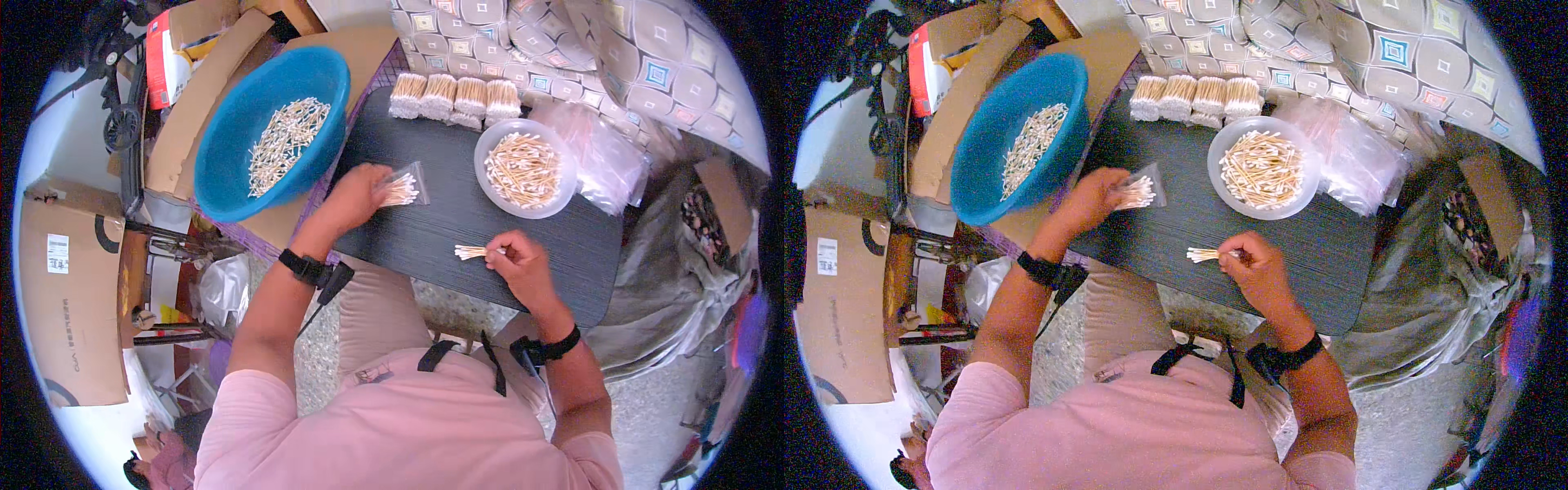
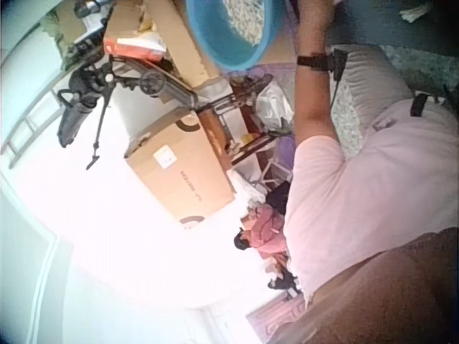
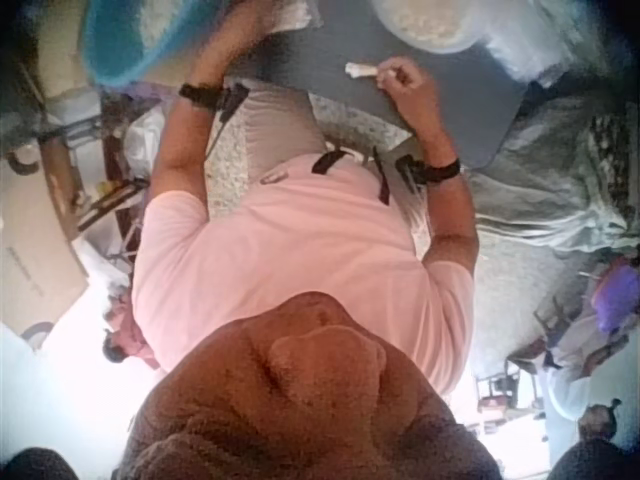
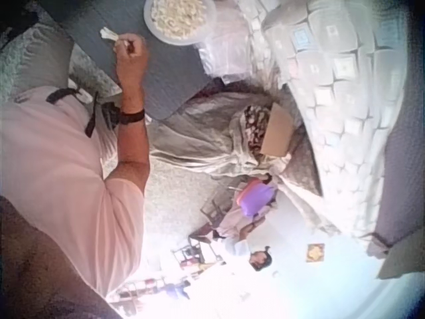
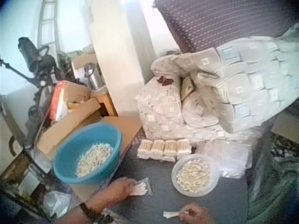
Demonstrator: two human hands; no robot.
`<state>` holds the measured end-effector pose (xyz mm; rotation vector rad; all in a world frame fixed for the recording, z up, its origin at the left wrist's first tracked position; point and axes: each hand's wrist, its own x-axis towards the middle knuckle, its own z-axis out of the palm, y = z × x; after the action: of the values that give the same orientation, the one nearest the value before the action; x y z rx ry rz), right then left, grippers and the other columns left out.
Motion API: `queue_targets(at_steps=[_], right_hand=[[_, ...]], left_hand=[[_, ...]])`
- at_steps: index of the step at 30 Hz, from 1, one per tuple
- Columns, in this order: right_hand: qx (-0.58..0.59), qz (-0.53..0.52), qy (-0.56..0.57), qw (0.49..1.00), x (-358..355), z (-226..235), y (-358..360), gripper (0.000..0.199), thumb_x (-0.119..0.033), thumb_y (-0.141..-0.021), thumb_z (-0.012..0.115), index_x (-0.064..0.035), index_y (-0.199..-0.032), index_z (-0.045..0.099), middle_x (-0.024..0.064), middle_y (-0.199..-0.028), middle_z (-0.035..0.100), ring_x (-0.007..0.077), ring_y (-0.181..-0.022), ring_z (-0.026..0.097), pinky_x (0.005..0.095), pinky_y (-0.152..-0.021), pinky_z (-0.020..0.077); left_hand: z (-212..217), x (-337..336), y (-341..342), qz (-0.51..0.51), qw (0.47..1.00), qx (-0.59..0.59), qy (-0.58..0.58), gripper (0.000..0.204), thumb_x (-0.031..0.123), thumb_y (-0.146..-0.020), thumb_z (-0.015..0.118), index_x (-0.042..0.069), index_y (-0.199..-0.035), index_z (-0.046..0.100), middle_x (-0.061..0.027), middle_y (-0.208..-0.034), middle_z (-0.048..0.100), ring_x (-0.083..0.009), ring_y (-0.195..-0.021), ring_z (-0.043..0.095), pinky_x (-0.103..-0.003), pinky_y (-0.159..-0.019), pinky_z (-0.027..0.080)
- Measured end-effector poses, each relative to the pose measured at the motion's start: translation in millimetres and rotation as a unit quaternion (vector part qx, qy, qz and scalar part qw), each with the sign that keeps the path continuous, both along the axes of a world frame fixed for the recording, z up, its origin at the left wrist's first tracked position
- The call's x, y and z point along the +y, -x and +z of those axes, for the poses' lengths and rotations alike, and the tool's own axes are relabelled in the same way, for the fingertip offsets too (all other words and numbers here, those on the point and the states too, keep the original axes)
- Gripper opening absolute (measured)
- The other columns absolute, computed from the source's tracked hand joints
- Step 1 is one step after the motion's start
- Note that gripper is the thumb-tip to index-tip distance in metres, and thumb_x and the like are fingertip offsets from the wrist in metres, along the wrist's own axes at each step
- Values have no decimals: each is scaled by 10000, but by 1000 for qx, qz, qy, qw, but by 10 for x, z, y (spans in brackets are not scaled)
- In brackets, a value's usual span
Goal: The person is sorting and packing cotton swabs into small plastic bags.
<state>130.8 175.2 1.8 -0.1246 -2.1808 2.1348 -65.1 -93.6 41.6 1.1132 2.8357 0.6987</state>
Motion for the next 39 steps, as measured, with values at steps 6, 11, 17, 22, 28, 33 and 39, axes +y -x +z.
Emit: queue_targets(at_steps=[6, 11, 17, 22, 28, 33, 39], right_hand=[[-15, -26, 23, 999, 21, -108, -51, 70, -51, -846, 646, -53, -914, 632, 30, -819, 609, 96, -692, 599, 234, -604, 469], [7, -7, -2, 1000, 22, -67, -47, 95, -71, -843, 655, -41, -929, 628, 37, -832, 609, 100, -708, 602, 237, -612, 474], [12, -15, 29, 999, -12, -86, -55, 85, -80, -844, 648, -38, -916, 630, 48, -831, 603, 119, -696, 601, 255, -606, 474], [42, -17, -36, 998, 9, -154, -54, 89, -77, -832, 650, -48, -915, 634, 49, -835, 598, 115, -683, 572, 256, -596, 452], [52, -14, -56, 997, -1, -128, -56, 85, -76, -831, 652, -52, -910, 633, 35, -829, 602, 104, -675, 545, 254, -589, 435], [40, -24, -25, 999, -31, -76, -75, 79, -62, -841, 643, -41, -915, 623, 33, -800, 617, 97, -661, 556, 242, -587, 438], [77, -42, -28, 996, -96, 170, 15, 77, -60, -840, 651, -48, -912, 625, 16, -782, 627, 80, -663, 566, 232, -589, 443]], left_hand=[[98, 122, -274, -38, 977, -203, 50, 271, 88, -834, 651, 31, -1098, 618, -122, -941, 652, -239, -866, 631, -328, -798, 494], [361, 291, -265, -43, 989, -141, -6, 247, 75, -833, 642, 40, -1077, 626, -126, -945, 638, -240, -842, 635, -331, -783, 507], [380, 683, -97, -234, 963, -34, 129, 294, 20, -763, 596, 84, -1049, 617, -151, -999, 561, -359, -983, 564, -422, -851, 481], [265, 792, 85, -252, 938, -59, 232, 232, 16, -766, 575, 76, -987, 613, -147, -1020, 562, -362, -958, 575, -429, -829, 466], [194, 839, 94, -275, 925, -68, 254, 107, 26, -767, 565, 58, -869, 552, -161, -977, 554, -376, -944, 563, -450, -787, 449], [310, 802, 4, -278, 930, -44, 237, 66, 68, -801, 533, 58, -865, 539, -180, -904, 576, -389, -877, 575, -464, -746, 449], [423, 703, -13, -293, 919, -21, 262, 79, 88, -809, 512, 48, -786, 577, -188, -830, 598, -391, -788, 588, -471, -699, 454]])
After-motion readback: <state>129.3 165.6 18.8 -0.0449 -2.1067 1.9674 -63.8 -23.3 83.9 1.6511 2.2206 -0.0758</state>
